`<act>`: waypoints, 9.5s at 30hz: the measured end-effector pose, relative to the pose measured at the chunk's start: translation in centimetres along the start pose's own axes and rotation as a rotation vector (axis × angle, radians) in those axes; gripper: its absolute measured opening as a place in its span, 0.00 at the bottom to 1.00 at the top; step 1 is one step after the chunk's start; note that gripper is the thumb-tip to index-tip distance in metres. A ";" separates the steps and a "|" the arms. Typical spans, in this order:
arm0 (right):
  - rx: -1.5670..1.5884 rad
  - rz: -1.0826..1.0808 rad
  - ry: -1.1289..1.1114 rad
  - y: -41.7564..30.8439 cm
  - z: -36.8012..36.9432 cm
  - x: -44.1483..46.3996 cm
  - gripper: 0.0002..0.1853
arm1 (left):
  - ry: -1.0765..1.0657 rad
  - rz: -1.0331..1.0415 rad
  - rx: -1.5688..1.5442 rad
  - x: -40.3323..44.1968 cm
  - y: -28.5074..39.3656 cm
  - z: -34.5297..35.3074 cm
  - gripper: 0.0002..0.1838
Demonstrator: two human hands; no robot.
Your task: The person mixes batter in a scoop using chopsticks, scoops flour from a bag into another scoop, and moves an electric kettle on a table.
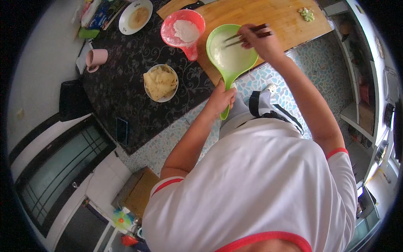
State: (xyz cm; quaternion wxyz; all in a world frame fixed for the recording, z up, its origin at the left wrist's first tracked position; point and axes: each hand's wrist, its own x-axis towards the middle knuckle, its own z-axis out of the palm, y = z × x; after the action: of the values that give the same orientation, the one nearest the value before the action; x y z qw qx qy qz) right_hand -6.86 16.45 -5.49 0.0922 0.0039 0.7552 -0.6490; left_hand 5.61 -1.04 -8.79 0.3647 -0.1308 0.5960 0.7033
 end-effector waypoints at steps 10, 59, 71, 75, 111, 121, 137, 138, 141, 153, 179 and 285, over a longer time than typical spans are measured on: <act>-0.004 0.013 -0.039 -0.4 -0.1 -2.2 0.14 | 0.016 -0.033 0.060 0.2 -0.3 -0.2 0.18; -0.006 0.107 0.124 -0.6 -3.4 -2.2 0.13 | 0.013 -0.040 0.009 -0.3 -0.1 0.2 0.19; -0.010 -0.091 -0.059 -0.1 -0.2 -3.4 0.12 | 0.010 -0.013 0.010 -0.2 0.1 0.2 0.18; 0.041 0.313 0.041 -0.3 -2.8 -2.9 0.12 | 0.016 -0.032 0.045 -0.1 0.0 0.0 0.18; 0.016 -0.038 0.016 -1.1 -0.9 -4.9 0.12 | -0.021 0.074 -0.121 -2.1 0.0 0.6 0.15; -0.044 -0.040 -0.098 -1.5 -0.6 -5.3 0.12 | 0.085 0.120 -0.024 -1.1 -2.3 1.1 0.12; -0.117 -0.110 -0.043 -0.1 -1.0 -4.1 0.11 | 0.068 0.151 0.045 -0.9 -2.1 0.6 0.14; -0.146 0.022 -0.174 -1.1 -0.6 -4.8 0.11 | 0.064 0.147 0.052 -0.8 -1.8 0.6 0.14; -0.107 0.149 -0.050 -0.4 -2.7 -4.6 0.14 | 0.062 0.128 0.058 -1.3 -1.2 0.6 0.14; -0.014 -0.023 0.076 0.4 -1.5 -3.1 0.12 | 0.058 0.115 0.064 -1.1 -1.4 0.6 0.15; 0.135 -0.053 0.130 1.6 -2.3 -2.7 0.10 | 0.045 0.058 0.212 -0.9 -0.7 0.2 0.17; -0.108 -0.024 0.018 -2.5 0.5 -3.0 0.14 | 0.097 0.163 0.187 -0.5 -0.6 -0.2 0.12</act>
State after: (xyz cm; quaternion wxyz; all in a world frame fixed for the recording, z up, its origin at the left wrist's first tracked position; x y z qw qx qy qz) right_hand -4.14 15.88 -2.67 0.0779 -0.0042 0.7899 -0.6083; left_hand 6.34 -1.44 -9.02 0.2879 -0.0811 0.6846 0.6648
